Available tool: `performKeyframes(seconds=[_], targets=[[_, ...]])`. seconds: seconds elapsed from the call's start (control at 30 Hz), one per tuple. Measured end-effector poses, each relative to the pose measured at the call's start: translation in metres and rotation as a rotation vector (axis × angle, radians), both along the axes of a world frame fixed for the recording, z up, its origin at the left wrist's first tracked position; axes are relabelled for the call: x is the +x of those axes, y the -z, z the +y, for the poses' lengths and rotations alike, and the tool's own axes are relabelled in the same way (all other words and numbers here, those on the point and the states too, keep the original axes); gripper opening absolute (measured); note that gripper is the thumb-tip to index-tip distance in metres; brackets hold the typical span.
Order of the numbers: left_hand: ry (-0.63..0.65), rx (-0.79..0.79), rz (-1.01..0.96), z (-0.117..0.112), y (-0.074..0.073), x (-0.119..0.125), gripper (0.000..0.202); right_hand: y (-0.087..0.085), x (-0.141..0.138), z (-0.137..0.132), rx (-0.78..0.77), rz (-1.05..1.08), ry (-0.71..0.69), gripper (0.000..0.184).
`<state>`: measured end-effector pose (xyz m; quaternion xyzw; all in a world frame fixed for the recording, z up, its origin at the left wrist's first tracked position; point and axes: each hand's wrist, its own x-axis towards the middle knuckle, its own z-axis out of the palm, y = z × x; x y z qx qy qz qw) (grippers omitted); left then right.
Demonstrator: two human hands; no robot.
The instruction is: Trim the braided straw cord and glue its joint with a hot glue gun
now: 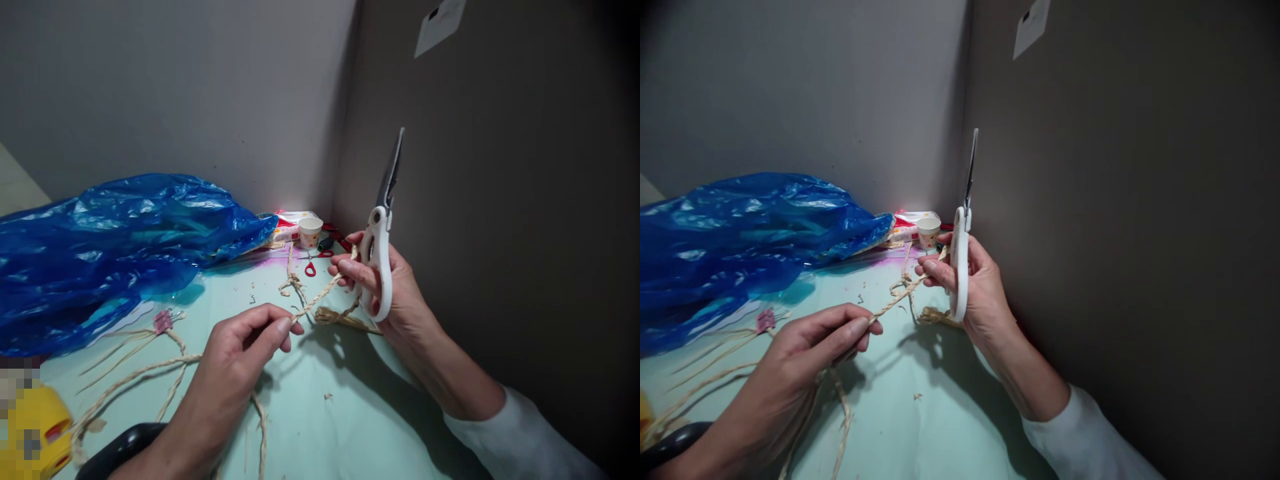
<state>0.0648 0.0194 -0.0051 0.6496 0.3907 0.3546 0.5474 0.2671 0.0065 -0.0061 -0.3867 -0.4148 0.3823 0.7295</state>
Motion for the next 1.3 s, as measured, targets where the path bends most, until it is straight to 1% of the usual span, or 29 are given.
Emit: performKeyframes(seconds=[0.1,0.23,0.37,0.47,0.6,0.77,0.93,1.1,1.23,1.3], targets=[[-0.031,0.072,0.043,-0.002,0.001,0.000,0.021,0.002,0.001,0.001,0.014,-0.007,0.008,0.036],[-0.035,0.232,0.075,-0.006,0.002,0.001,0.018,0.003,0.002,0.003,0.023,-0.025,0.061,0.036],[-0.042,0.269,0.087,-0.007,0.003,0.000,0.015,0.000,0.000,0.003,-0.008,-0.013,0.075,0.039],[-0.037,0.207,0.090,-0.005,0.006,-0.001,0.009,-0.004,-0.001,0.001,-0.017,-0.002,0.076,0.038],[-0.036,0.104,0.039,-0.003,0.007,0.000,0.016,-0.007,-0.002,-0.003,-0.007,-0.005,0.071,0.037],[0.008,0.077,0.049,-0.005,0.000,0.003,0.012,-0.009,-0.006,-0.007,-0.016,-0.029,0.089,0.037],[0.032,0.107,0.072,-0.004,-0.002,0.001,0.009,-0.009,-0.012,-0.010,-0.063,-0.074,0.082,0.036],[0.074,0.073,0.092,-0.005,-0.006,0.001,0.019,-0.005,-0.013,-0.010,-0.086,-0.083,0.043,0.037],[0.049,0.003,0.077,-0.007,-0.008,0.001,0.026,-0.004,-0.013,-0.009,-0.099,-0.117,0.049,0.035],[0.034,-0.051,0.050,-0.007,-0.009,0.000,0.025,-0.006,-0.013,-0.009,-0.115,-0.125,0.047,0.034]])
